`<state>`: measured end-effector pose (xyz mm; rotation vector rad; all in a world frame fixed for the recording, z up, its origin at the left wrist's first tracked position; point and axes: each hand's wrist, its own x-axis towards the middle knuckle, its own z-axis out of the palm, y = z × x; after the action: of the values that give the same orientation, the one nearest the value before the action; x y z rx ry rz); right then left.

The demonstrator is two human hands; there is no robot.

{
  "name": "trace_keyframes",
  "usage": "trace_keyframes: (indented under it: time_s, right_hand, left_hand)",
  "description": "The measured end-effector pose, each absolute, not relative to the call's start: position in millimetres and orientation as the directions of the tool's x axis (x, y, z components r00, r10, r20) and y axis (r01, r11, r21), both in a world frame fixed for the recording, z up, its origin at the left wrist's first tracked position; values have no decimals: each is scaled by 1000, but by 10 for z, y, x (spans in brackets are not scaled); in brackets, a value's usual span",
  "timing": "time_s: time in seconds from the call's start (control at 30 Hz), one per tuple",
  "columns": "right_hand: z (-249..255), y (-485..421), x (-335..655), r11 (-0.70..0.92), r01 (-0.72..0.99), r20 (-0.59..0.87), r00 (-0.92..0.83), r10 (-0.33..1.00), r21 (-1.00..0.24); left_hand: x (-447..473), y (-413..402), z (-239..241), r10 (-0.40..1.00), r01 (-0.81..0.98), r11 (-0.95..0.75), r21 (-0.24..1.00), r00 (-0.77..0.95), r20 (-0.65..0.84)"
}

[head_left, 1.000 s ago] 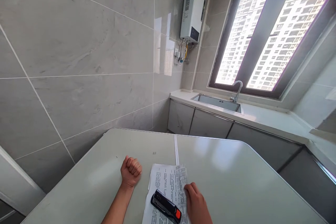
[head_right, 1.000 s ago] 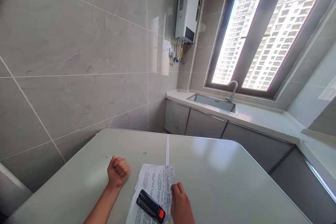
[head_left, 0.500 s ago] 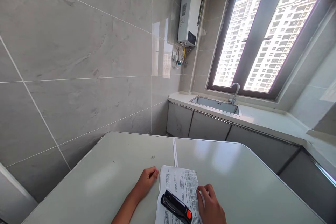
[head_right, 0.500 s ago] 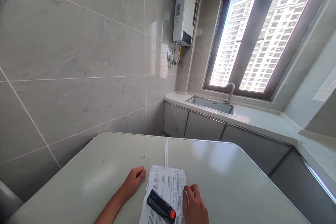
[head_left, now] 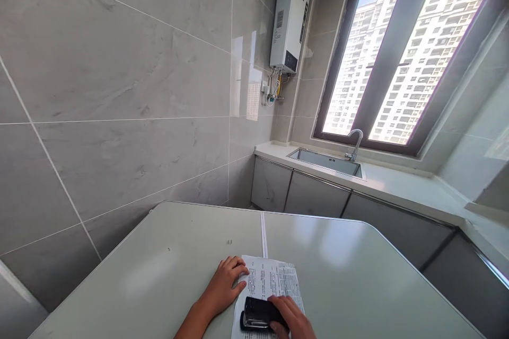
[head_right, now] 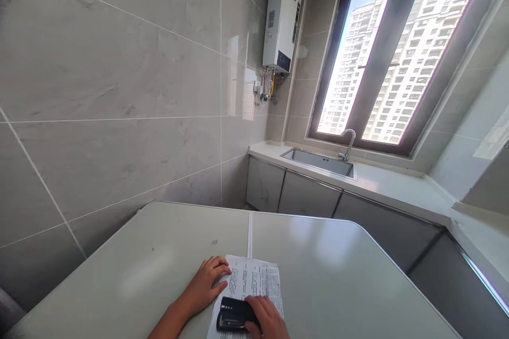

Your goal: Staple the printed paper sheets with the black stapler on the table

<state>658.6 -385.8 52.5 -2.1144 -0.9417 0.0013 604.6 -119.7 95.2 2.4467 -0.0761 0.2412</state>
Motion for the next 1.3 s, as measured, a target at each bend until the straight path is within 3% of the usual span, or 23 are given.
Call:
trace_keyframes:
  time_s: [0.2,0.5,0.83,1.03,1.3]
  right_hand:
    - [910,-3732,6956,-398,580,270,747,607,-711]
    - [647,-3625,7116,-317,522,305,788,535,-792]
    - [637,-3651,7205,-249,334,249,915,316,-909]
    - [612,-3651,7223,-203,340,291,927,235,-918]
    - [676,-3704,7168,-267,384,304,905,297,-884]
  left_hand:
    - [6058,-1212,924,31,-97,-776,623,981,192]
    - [6014,-1228,1032,-26,-138,-789,599,981,192]
    - [6060,-1258,1030,-20,-101,-788,607,990,140]
    - [6093,-1221,981,-8,-96,-758,645,990,138]
    - [6125,-1192,1022,-22,-118,-733,670,989,149]
